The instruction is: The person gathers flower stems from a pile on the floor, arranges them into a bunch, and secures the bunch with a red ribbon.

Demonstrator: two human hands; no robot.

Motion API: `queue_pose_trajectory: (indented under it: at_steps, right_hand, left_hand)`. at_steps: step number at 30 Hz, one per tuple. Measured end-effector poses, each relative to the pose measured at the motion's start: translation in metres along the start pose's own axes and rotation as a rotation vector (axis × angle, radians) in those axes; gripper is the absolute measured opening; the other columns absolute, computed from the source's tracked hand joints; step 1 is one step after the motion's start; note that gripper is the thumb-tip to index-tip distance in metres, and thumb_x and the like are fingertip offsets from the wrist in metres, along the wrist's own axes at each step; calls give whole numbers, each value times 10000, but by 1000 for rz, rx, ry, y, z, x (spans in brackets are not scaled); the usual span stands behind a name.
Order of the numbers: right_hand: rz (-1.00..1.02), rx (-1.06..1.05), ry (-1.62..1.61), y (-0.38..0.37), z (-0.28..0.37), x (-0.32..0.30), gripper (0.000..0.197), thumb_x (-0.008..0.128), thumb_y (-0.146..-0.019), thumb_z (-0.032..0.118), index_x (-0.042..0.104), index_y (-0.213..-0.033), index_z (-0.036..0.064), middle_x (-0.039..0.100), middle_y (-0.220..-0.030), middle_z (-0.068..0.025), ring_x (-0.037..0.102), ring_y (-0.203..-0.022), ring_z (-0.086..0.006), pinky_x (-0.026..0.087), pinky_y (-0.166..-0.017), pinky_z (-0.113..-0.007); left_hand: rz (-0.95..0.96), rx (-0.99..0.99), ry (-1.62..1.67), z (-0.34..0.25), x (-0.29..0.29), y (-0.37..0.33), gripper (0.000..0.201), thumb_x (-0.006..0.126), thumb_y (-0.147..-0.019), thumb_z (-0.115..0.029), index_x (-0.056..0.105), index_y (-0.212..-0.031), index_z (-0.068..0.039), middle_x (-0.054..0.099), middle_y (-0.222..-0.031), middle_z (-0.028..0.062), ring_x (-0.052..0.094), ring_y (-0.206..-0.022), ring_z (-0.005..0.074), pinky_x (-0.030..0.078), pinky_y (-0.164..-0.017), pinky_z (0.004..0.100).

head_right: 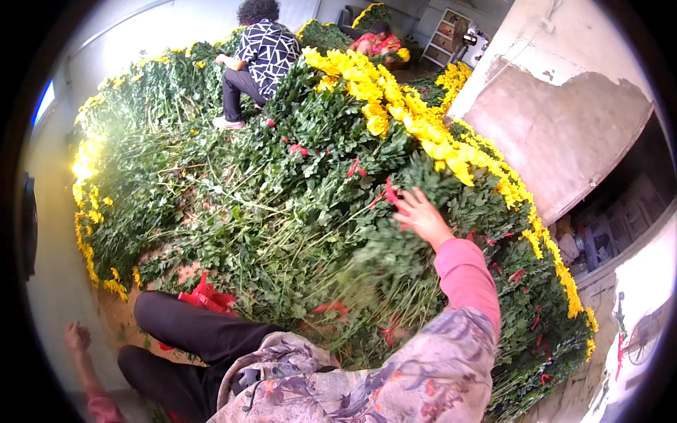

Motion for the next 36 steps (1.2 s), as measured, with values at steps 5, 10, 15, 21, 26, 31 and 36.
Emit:
queue_pose_trajectory:
  at_steps: [5,10,15,21,26,31,36]
  right_hand:
    - [8,107,225,35,-32,78,192,645,-803,172,703,-985,164,572,-1320,-82,380,-1383,-325,183,-1186,-566]
    - [42,254,8,-37,25,47,181,548,-878,178,683,-978,110,595,-1275,-118,387,-1359,-360,170,-1159,-610]
    - [85,80,-692,-102,165,23,406,752,-767,241,663,-1145,121,653,-1171,-91,551,-1173,-298,338,-1085,-525]
    - [844,-52,-1492,-124,362,91,440,612,-943,365,635,-1222,25,696,-1135,-118,649,-1028,-217,502,-909,-340]
    - [1345,152,-1991,-130,439,21,390,602,-964,275,644,-1215,-21,676,-1157,-101,628,-971,-167,505,-868,-315]
    - [1221,-3,-1660,-183,419,-44,388,590,-962,246,641,-1227,-32,632,-1262,-93,574,-1070,-154,432,-968,-303]
    - [982,-168,-1521,-268,434,62,339,624,-922,224,667,-1151,-22,703,-1098,-89,622,-978,-170,501,-848,-325]
  left_hand:
    - [80,-96,-58,51,33,86,100,591,-946,-261,580,-920,-165,571,-623,-15,520,-482,94,357,-397,239]
    - [73,-166,1,79,-17,115,98,636,-903,-222,563,-910,-156,592,-687,17,560,-544,138,452,-463,291]
    - [-27,-361,-10,140,19,214,101,525,-900,-193,616,-911,-152,589,-687,-13,581,-550,141,479,-468,291]
    - [-5,-565,584,234,98,353,244,579,-958,-192,648,-1134,-37,696,-1039,69,660,-871,170,527,-722,305]
    - [-1,-776,710,280,162,425,252,580,-960,-204,643,-1137,-35,694,-1033,71,662,-870,173,530,-735,307]
    - [-28,-931,733,305,195,426,261,581,-962,-216,638,-1139,-33,693,-1027,72,664,-868,176,532,-748,308]
    - [-109,-984,497,312,131,386,270,583,-964,-229,633,-1141,-31,692,-1022,74,666,-867,179,535,-762,310]
Point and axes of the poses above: each hand's wrist, its own y-axis away from the middle knuckle, its own x-axis out of the palm, z = x × y, the point moved 3 cm from there along -y, towards the middle knuckle
